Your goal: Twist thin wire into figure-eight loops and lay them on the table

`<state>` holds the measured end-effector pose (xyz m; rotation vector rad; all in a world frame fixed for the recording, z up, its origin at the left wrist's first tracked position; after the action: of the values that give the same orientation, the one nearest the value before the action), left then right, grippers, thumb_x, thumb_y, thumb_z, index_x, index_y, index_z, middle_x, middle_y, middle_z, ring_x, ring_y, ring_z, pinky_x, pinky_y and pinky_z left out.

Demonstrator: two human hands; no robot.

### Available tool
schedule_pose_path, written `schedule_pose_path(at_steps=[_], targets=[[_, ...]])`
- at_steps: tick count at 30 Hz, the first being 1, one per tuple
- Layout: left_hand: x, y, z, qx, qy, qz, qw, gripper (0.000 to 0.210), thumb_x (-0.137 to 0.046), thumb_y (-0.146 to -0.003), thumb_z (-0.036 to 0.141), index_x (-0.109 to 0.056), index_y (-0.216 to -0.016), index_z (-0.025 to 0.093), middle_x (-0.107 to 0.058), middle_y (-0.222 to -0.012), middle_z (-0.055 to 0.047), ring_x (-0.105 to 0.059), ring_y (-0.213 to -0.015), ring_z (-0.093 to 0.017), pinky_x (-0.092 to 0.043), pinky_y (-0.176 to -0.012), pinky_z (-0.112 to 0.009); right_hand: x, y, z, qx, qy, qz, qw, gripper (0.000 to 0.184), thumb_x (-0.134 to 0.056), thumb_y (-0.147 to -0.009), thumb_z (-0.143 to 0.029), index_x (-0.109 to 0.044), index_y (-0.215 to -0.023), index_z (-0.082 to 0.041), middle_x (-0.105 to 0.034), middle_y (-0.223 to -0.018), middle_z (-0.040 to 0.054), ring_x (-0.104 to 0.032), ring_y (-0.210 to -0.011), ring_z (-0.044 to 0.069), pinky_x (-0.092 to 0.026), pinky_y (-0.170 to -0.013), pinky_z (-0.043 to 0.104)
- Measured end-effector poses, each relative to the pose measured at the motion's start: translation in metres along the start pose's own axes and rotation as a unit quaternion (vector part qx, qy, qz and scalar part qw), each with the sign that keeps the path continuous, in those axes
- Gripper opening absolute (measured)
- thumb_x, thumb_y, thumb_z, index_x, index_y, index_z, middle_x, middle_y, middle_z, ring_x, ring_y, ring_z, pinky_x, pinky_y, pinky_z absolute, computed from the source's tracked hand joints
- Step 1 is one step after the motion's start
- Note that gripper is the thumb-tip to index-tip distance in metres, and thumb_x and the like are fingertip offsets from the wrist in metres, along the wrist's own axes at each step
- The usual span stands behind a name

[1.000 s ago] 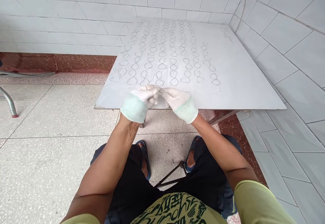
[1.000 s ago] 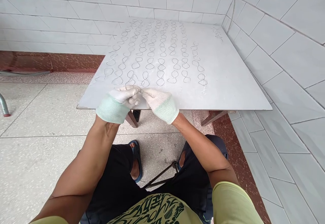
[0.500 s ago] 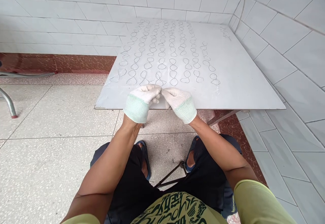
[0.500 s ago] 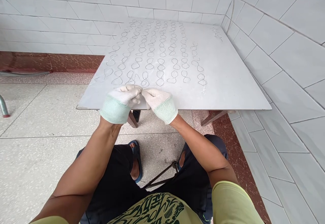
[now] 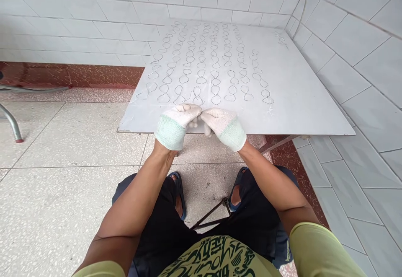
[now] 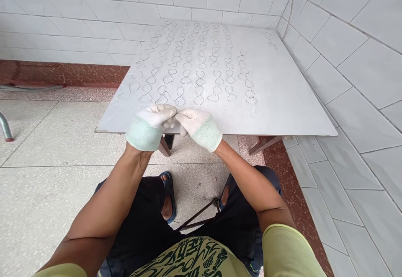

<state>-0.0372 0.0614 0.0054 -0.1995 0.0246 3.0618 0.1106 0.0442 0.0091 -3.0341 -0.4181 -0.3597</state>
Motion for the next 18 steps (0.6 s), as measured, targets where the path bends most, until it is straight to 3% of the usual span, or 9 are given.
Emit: schedule_pose_path(at_steps=[3,6,8,10,14,18], targets=[[0.0,-0.003,-0.001,-0.003,0.02,-0.005,1.0,0.036,-0.091,-0.066,0.041,-0.065,-0.052,0.022,-0.055,-0.054,0.0,-0.045,-0.054,-0.011,-0.036,-0.055,-0.028,0.002,-0.002,0.002,-0.007,0.011,-0.008,1.0,0.028,-0.062,-0.106,-0.033,-0.072,-0.082,-0.023,-0.077,-0.075,-0.0005,-0.071,-0.07,0.016,-0.058,-0.071,0.029],[0.004,-0.004,-0.005,-0.012,0.036,0.022,0.999,0.037,-0.091,-0.065,0.04,-0.061,-0.052,0.023,-0.053,-0.052,0.001,-0.047,-0.055,-0.012,-0.04,-0.059,-0.028,0.008,-0.004,-0.002,0.06,0.16,0.041,0.984,0.027,-0.066,-0.105,-0.033,-0.072,-0.081,-0.023,-0.078,-0.082,-0.0004,-0.071,-0.078,0.016,-0.053,-0.077,0.031],[0.005,-0.003,-0.007,-0.014,0.03,0.034,0.999,0.034,-0.091,-0.067,0.04,-0.064,-0.056,0.023,-0.054,-0.054,0.001,-0.046,-0.055,-0.012,-0.039,-0.059,-0.029,0.009,-0.003,-0.004,0.107,0.286,0.068,0.95,0.035,-0.061,-0.11,-0.031,-0.066,-0.076,-0.023,-0.071,-0.075,-0.0003,-0.063,-0.073,0.016,-0.046,-0.072,0.033],[0.005,-0.001,-0.008,-0.015,0.016,0.045,0.999,0.032,-0.089,-0.071,0.041,-0.067,-0.059,0.022,-0.057,-0.057,0.001,-0.045,-0.056,-0.012,-0.038,-0.058,-0.029,0.004,0.0,-0.007,0.169,0.4,0.076,0.897,0.043,-0.051,-0.115,-0.028,-0.063,-0.074,-0.023,-0.066,-0.072,0.0016,-0.057,-0.069,0.017,-0.039,-0.069,0.037],[0.004,0.007,-0.005,-0.033,0.017,0.081,0.996,0.036,-0.087,-0.075,0.035,-0.058,-0.057,0.022,-0.057,-0.06,0.001,-0.048,-0.058,-0.011,-0.039,-0.06,-0.028,-0.007,0.008,-0.008,0.27,0.535,0.135,0.789,0.045,-0.041,-0.118,-0.022,-0.07,-0.084,-0.021,-0.069,-0.078,0.0072,-0.061,-0.076,0.023,-0.035,-0.073,0.041],[0.0,0.013,-0.004,-0.043,0.019,0.1,0.994,0.034,-0.085,-0.077,0.031,-0.057,-0.06,0.022,-0.057,-0.063,0.002,-0.049,-0.061,-0.011,-0.039,-0.063,-0.027,-0.013,0.009,-0.004,0.272,0.568,0.172,0.757,0.044,-0.041,-0.12,-0.025,-0.074,-0.092,-0.019,-0.069,-0.078,0.0087,-0.064,-0.08,0.025,-0.036,-0.075,0.042]])
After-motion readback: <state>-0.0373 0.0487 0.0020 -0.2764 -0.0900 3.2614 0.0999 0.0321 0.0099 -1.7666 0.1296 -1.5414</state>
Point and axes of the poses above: each hand's wrist, its own y-axis away from the middle knuckle, its own x-axis out of the back of the hand, z = x × y, the point moved 6 cm from there along -y, towards the middle knuckle
